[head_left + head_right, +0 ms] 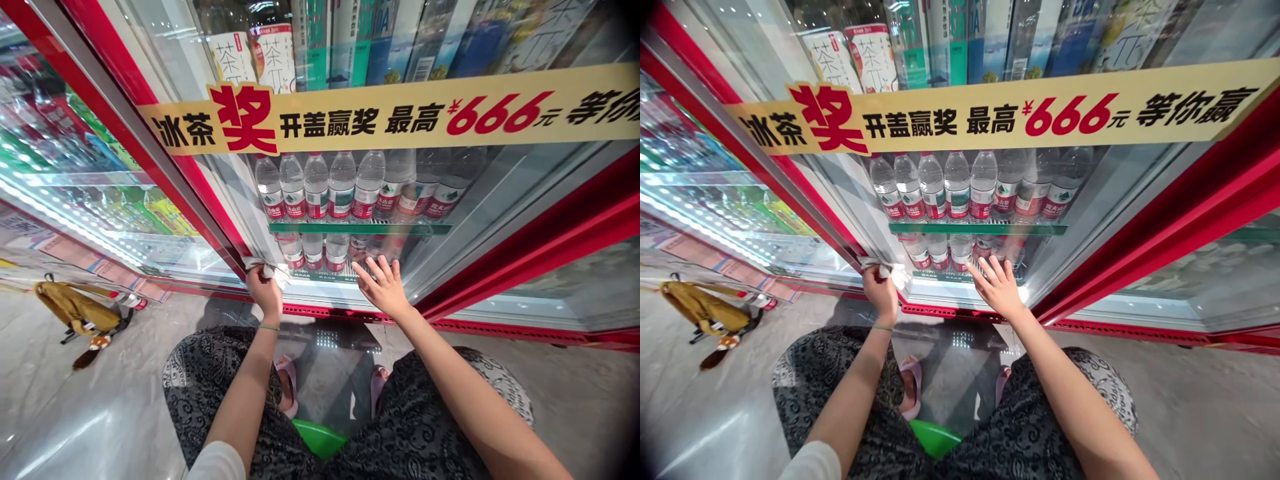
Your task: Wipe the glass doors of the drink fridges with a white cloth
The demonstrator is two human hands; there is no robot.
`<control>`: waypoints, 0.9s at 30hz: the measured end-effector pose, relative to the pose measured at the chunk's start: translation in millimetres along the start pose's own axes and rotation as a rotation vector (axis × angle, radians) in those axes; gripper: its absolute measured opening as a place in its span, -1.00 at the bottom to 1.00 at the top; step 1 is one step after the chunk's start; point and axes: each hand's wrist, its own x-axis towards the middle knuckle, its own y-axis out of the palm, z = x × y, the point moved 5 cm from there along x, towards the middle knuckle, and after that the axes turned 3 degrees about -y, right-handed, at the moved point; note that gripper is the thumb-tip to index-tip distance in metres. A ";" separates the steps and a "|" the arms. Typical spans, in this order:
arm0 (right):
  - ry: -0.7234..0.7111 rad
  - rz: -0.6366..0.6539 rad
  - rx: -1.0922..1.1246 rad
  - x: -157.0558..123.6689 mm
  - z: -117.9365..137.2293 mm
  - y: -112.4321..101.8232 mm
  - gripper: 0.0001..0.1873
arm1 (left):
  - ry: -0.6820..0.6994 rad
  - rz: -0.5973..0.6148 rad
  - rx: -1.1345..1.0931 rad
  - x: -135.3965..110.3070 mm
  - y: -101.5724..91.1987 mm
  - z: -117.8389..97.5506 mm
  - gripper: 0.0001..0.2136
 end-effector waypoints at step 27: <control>-0.047 -0.032 -0.048 4.7 -0.2 -6.3 -0.22 | 0.498 0.308 -0.026 -61.5 38.3 -81.0 -0.68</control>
